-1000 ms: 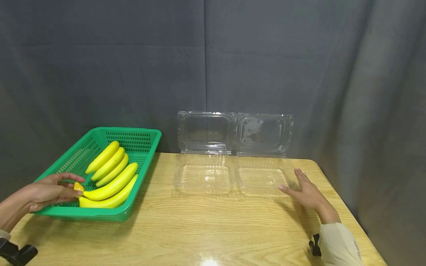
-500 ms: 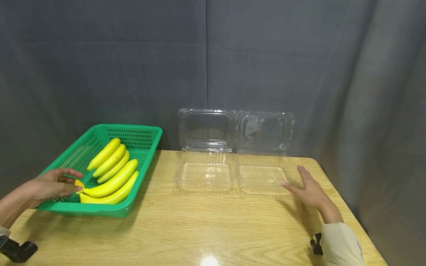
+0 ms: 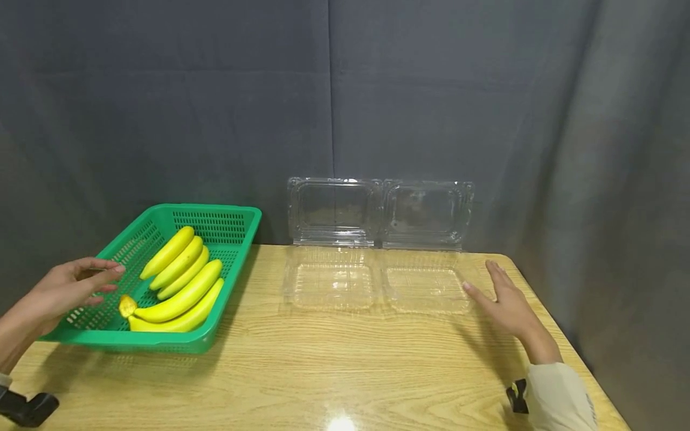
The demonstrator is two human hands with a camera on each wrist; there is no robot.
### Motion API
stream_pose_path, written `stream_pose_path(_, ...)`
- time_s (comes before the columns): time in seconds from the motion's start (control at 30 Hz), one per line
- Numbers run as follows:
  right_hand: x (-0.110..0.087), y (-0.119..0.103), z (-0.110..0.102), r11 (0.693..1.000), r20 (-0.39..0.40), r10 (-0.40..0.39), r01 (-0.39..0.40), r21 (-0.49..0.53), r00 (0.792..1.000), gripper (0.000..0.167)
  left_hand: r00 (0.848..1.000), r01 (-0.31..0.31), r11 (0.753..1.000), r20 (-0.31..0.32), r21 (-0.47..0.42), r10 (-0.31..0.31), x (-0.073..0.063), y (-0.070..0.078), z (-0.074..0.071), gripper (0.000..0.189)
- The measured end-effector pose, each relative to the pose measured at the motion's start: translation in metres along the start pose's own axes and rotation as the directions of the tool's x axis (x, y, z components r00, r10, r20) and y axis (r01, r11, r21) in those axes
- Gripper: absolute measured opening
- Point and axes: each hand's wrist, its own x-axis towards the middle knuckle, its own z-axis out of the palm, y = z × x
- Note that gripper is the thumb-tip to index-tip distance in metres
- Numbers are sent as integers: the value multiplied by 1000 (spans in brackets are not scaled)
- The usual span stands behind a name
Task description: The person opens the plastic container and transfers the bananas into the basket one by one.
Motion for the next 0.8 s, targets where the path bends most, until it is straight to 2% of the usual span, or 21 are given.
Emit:
stream_pose_path(0.1, -3, -6, -3, 1000, -32, -19, 18, -10, 999, 82, 997, -40, 999, -62, 25, 41, -1, 6, 2, 70)
stream_pose_path(0.2, -6, -11, -7, 999, -72, -39, 38, -18, 997, 80, 983, -98, 993, -151, 58, 106, -3, 14, 6, 67)
stream_pose_path(0.27, -8, -14, -8, 998, -92, -55, 53, -23, 994, 79, 966, -138, 987, -210, 78, 151, -5, 22, 9, 63)
stream_pose_path(0.43, -12, -26, -11, 993, -140, -114, 111, -29, 984, 77, 904, -266, 956, -311, 124, 292, -8, 44, 20, 53)
stream_pose_path(0.5, -13, -34, -11, 990, -160, -144, 141, -31, 977, 77, 876, -326, 934, -325, 143, 355, -9, 52, 26, 50)
stream_pose_path(0.63, -17, -52, -11, 979, -181, -205, 202, -35, 962, 77, 831, -426, 888, -315, 171, 459, -9, 67, 41, 48)
stream_pose_path(0.73, -21, -64, -12, 970, -187, -242, 239, -41, 952, 79, 806, -471, 857, -293, 209, 515, -11, 76, 53, 50)
stream_pose_path(0.8, -24, -71, -12, 962, -196, -272, 268, -46, 942, 81, 797, -490, 840, -268, 234, 540, -13, 82, 61, 53)
